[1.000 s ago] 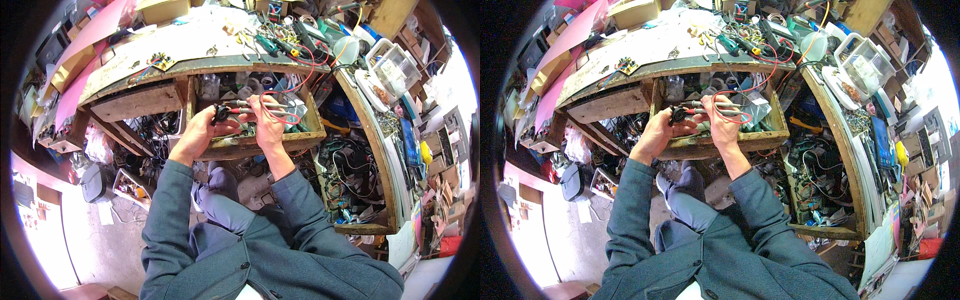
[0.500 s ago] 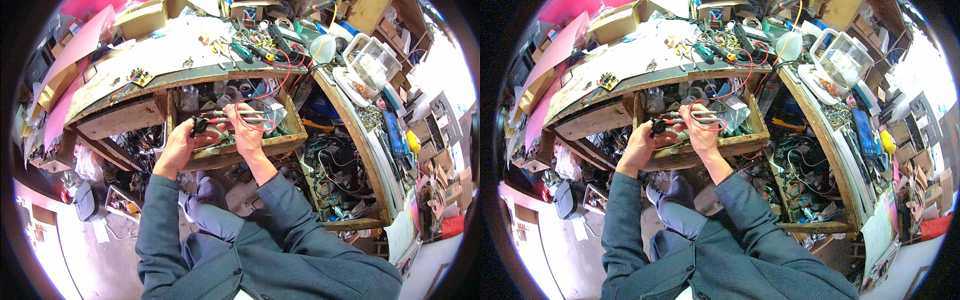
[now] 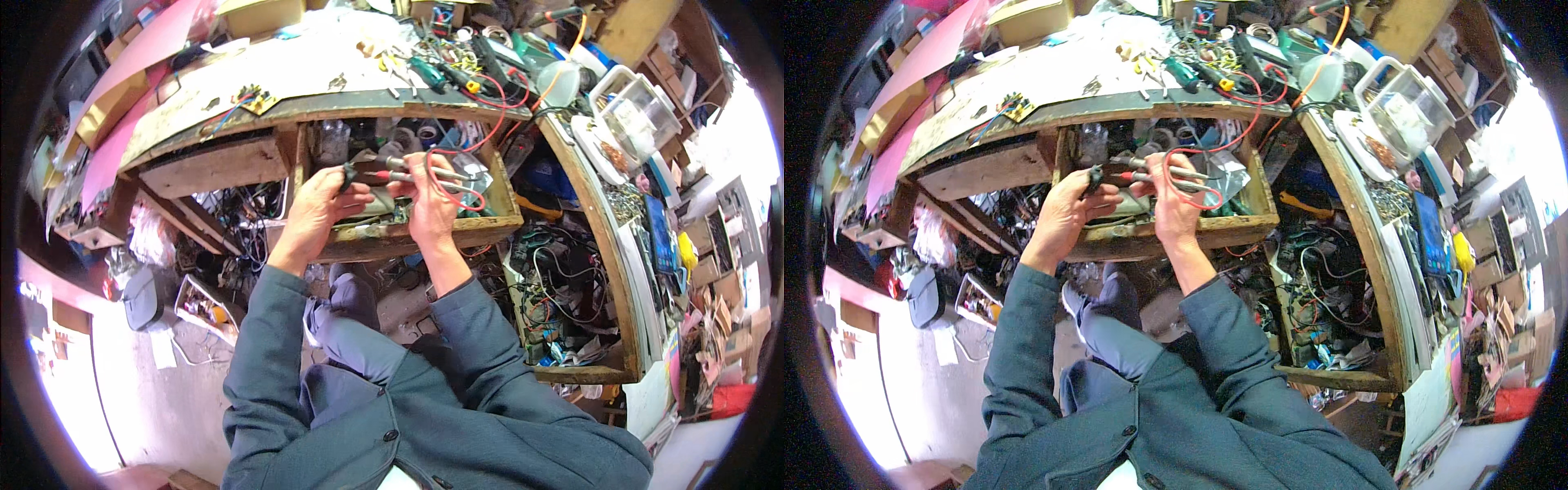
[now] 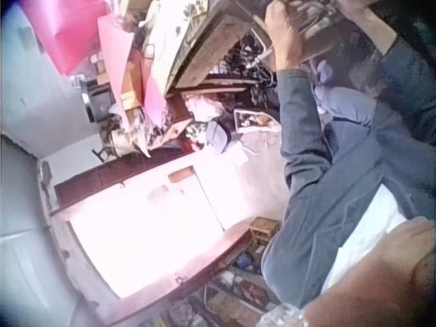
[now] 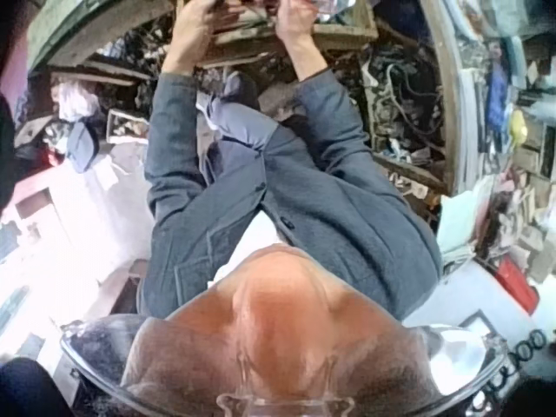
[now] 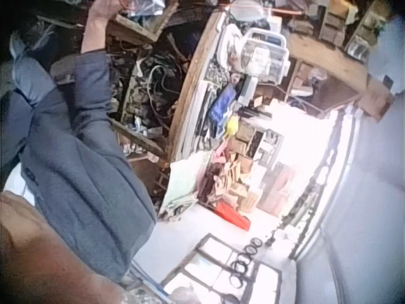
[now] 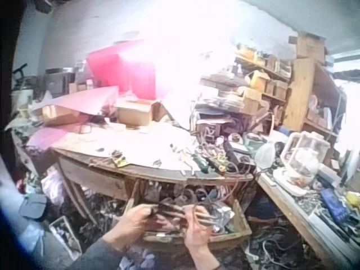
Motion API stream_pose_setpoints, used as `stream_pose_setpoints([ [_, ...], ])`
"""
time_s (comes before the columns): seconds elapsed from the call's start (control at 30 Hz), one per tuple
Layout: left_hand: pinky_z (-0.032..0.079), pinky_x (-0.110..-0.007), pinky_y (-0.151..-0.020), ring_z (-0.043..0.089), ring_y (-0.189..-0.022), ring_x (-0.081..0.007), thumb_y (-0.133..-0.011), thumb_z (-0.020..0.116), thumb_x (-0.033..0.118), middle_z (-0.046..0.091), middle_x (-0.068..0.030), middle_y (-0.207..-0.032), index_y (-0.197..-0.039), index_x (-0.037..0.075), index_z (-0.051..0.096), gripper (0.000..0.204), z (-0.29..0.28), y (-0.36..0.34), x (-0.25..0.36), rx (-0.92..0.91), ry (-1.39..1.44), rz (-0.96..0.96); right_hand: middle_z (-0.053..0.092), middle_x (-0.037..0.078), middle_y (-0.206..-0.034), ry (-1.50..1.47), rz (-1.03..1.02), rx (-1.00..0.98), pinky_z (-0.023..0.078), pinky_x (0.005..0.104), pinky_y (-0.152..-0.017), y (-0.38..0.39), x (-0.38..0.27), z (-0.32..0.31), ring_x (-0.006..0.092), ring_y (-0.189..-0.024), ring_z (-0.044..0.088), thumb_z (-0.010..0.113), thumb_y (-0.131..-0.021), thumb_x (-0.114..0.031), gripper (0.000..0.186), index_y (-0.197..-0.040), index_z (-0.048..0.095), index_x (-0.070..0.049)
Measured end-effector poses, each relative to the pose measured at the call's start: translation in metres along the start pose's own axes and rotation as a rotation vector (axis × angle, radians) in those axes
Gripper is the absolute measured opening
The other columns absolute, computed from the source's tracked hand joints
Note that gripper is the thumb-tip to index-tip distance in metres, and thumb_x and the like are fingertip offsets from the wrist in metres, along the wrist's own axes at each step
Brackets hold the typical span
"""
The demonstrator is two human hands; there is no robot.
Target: The person manipulates a small electronic component on a cluttered workbench, using a screwdriver to adjust parts and a multimeter to test connections. The person repeatedly handles the component and wires, performing fine adjustments throughout the clip.
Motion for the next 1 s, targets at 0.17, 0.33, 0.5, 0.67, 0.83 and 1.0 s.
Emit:
stream_pose_setpoints([
  [0.17,0.058,-0.032,-0.086,0.068,-0.099,-0.0216,-0.089,0.067,0.001,0.065,-0.0156,-0.114,-0.139,-0.006,0.040,0.057,-0.001,0.004,0.002,0.040,-0.104,0.079,0.070,0.011,-0.084,0.049,0.026,-0.007,0.055,0.0276,-0.055,-0.001,0.001,0.002,0.0171,-0.066,0.069,0.067,-0.096,-0.025,0.024,-0.101,0.064,-0.002],
  [0.33,0.057,-0.030,-0.084,0.069,-0.094,-0.0203,-0.085,0.071,-0.001,0.065,-0.0156,-0.112,-0.138,-0.007,0.041,0.061,0.002,0.006,0.006,0.046,-0.186,0.106,0.070,0.009,-0.089,0.094,0.046,-0.038,0.052,0.0242,-0.056,-0.001,0.004,0.003,0.0153,-0.071,0.069,0.067,-0.096,-0.024,0.025,-0.108,0.065,-0.002],
  [0.5,0.058,-0.029,-0.078,0.069,-0.087,-0.0180,-0.085,0.071,-0.001,0.066,-0.0131,-0.108,-0.137,-0.006,0.043,0.060,0.004,0.007,0.006,0.044,-0.151,0.093,0.070,0.006,-0.091,0.121,0.071,-0.114,0.052,0.0236,-0.060,-0.006,0.015,0.004,0.0122,-0.072,0.067,0.066,-0.096,-0.021,0.025,-0.113,0.066,-0.002],
  [0.67,0.059,-0.028,-0.074,0.068,-0.082,-0.0157,-0.083,0.073,-0.003,0.064,-0.0100,-0.105,-0.133,-0.003,0.046,0.057,-0.001,0.005,0.003,0.055,-0.137,0.139,0.070,0.004,-0.089,0.189,0.152,-0.210,0.051,0.0229,-0.058,-0.003,0.018,0.012,0.0103,-0.069,0.065,0.068,-0.095,-0.021,0.022,-0.108,0.069,-0.003],
  [0.83,0.059,-0.028,-0.073,0.067,-0.084,-0.0150,-0.080,0.075,-0.004,0.061,-0.0095,-0.109,-0.128,-0.002,0.047,0.056,0.005,0.008,0.008,0.064,-0.161,0.147,0.068,0.000,-0.080,0.282,0.220,-0.342,0.048,0.0216,-0.055,-0.002,0.022,0.018,0.0064,-0.065,0.061,0.073,-0.091,-0.019,0.016,-0.096,0.071,-0.004],
  [1.0,0.059,-0.027,-0.074,0.066,-0.089,-0.0148,-0.079,0.077,-0.003,0.060,-0.0091,-0.110,-0.126,-0.002,0.048,0.056,0.004,0.010,0.007,0.087,-0.236,0.194,0.067,-0.001,-0.076,0.350,0.298,-0.348,0.046,0.0215,-0.054,-0.001,0.025,0.021,0.0057,-0.063,0.058,0.076,-0.087,-0.017,0.015,-0.089,0.070,-0.004],
])
Point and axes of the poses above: each hand's wrist, its own y-axis away from the middle knuckle, its own z-axis out of the palm, x = y × z, the point moved 6 cm from there along -y, towards the middle knuckle
